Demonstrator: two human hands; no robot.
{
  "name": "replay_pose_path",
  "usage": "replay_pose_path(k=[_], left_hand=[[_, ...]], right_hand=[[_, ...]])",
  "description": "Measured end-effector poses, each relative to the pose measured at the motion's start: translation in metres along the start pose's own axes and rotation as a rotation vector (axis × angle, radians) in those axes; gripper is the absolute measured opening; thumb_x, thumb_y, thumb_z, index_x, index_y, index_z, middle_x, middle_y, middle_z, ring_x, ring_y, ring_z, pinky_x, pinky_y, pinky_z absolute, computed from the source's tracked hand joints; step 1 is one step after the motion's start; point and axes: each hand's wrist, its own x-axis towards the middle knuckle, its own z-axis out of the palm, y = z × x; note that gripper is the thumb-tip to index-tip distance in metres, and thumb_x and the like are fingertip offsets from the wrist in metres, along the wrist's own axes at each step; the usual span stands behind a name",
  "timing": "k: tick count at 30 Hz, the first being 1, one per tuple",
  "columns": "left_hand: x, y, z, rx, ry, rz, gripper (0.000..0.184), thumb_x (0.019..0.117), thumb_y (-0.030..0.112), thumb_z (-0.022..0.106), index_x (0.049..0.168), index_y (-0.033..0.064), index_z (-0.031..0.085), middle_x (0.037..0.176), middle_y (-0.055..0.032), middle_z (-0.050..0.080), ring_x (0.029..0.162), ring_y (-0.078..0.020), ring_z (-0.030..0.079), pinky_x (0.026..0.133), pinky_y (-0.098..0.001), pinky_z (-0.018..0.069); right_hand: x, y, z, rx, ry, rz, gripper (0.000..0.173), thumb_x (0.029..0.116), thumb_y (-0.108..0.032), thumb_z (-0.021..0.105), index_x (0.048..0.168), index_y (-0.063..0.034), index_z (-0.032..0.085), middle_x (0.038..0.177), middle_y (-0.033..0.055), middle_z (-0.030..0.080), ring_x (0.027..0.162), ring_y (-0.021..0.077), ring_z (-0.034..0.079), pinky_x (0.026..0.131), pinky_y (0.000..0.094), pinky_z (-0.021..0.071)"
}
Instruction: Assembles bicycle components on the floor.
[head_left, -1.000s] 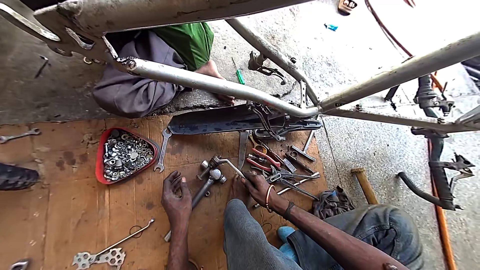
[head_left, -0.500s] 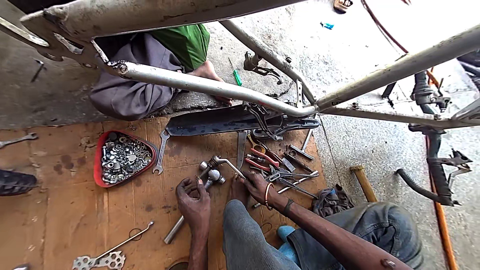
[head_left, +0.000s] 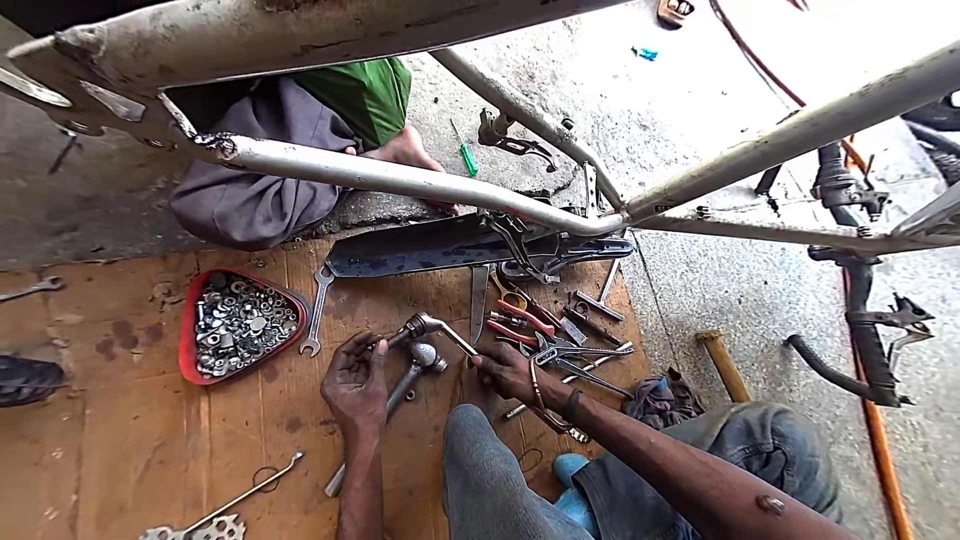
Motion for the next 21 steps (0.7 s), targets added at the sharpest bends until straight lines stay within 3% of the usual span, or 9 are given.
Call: replay_pose_path(k=[4, 6, 8, 11, 13, 15, 18, 21], left_hand=[[0.010, 0.013, -0.008, -0.283, 0.023, -0.038, 0.028, 0.0965, 0.006, 0.065, 0.123, -0.0008, 0.062, 0.103, -0.0046, 0.073, 0.081, -0.0105, 0.069, 0.073, -0.0234, 0.0596], [0.014, 0.018, -0.008, -0.420, 0.030, -0.070, 0.026, 0.0992, 0.015, 0.064, 0.123, 0.0048, 0.064, 0.109, -0.0025, 0.071, 0.078, -0.0075, 0.066, 0.067, -0.0199, 0.0570], [0.014, 0.021, -0.003, -0.542, 0.017, -0.109, 0.028, 0.1034, 0.034, 0.058, 0.120, 0.0116, 0.066, 0.115, -0.0006, 0.071, 0.080, -0.0065, 0.067, 0.066, -0.0188, 0.0562], [0.014, 0.032, 0.001, -0.639, 0.061, -0.142, 0.065, 0.1085, 0.056, 0.020, 0.110, 0.0142, 0.069, 0.107, 0.0012, 0.072, 0.079, -0.0074, 0.067, 0.068, -0.0218, 0.0564], [0.017, 0.035, -0.002, -0.638, 0.111, -0.119, 0.074, 0.1072, 0.057, 0.008, 0.112, 0.0135, 0.068, 0.108, 0.0000, 0.072, 0.084, -0.0108, 0.067, 0.073, -0.0279, 0.0562], [0.016, 0.039, -0.005, -0.643, 0.069, -0.154, 0.069, 0.1064, 0.058, 0.010, 0.129, 0.0160, 0.060, 0.124, -0.0013, 0.066, 0.107, -0.0172, 0.064, 0.092, -0.0394, 0.0538], [0.018, 0.054, -0.011, -0.834, -0.089, -0.294, 0.099, 0.0929, 0.081, 0.013, 0.157, 0.0105, 0.037, 0.150, -0.0154, 0.052, 0.135, -0.0315, 0.053, 0.105, -0.0570, 0.0464], [0.026, 0.070, -0.025, -0.929, -0.154, -0.248, 0.118, 0.0781, 0.095, 0.033, 0.155, 0.0057, 0.041, 0.141, -0.0164, 0.057, 0.127, -0.0321, 0.056, 0.104, -0.0591, 0.0463]], right_hand=[[-0.004, -0.012, 0.006, 0.202, -0.111, 0.027, 0.032, 0.1098, -0.033, 0.042, 0.107, -0.0074, 0.062, 0.070, -0.0010, 0.056, 0.047, 0.0056, 0.044, 0.044, 0.0218, 0.0384], [-0.008, -0.019, 0.012, 0.271, -0.173, 0.010, 0.030, 0.1103, -0.032, 0.041, 0.105, -0.0089, 0.060, 0.067, -0.0033, 0.052, 0.047, 0.0043, 0.042, 0.043, 0.0205, 0.0375], [-0.013, -0.032, 0.018, 0.266, -0.200, -0.019, 0.031, 0.1105, -0.031, 0.040, 0.105, -0.0078, 0.060, 0.067, -0.0036, 0.051, 0.047, 0.0047, 0.043, 0.043, 0.0208, 0.0389], [-0.013, -0.046, 0.024, 0.229, -0.191, -0.024, 0.032, 0.1105, -0.031, 0.041, 0.107, -0.0070, 0.061, 0.069, -0.0027, 0.053, 0.049, 0.0052, 0.046, 0.045, 0.0216, 0.0415], [-0.012, -0.051, 0.024, 0.225, -0.200, -0.019, 0.032, 0.1108, -0.032, 0.040, 0.108, -0.0069, 0.061, 0.070, -0.0019, 0.053, 0.049, 0.0054, 0.046, 0.044, 0.0212, 0.0407], [-0.008, -0.058, 0.025, 0.212, -0.225, -0.043, 0.033, 0.1110, -0.032, 0.040, 0.107, -0.0069, 0.061, 0.068, -0.0020, 0.052, 0.048, 0.0055, 0.045, 0.044, 0.0215, 0.0401], [0.004, -0.071, 0.028, 0.190, -0.288, -0.136, 0.034, 0.1112, -0.029, 0.040, 0.103, -0.0043, 0.061, 0.066, -0.0018, 0.051, 0.051, 0.0059, 0.047, 0.047, 0.0222, 0.0422], [0.016, -0.091, 0.034, 0.213, -0.365, -0.206, 0.034, 0.1110, -0.027, 0.039, 0.099, -0.0029, 0.060, 0.062, -0.0027, 0.048, 0.047, 0.0040, 0.042, 0.044, 0.0195, 0.0368]])
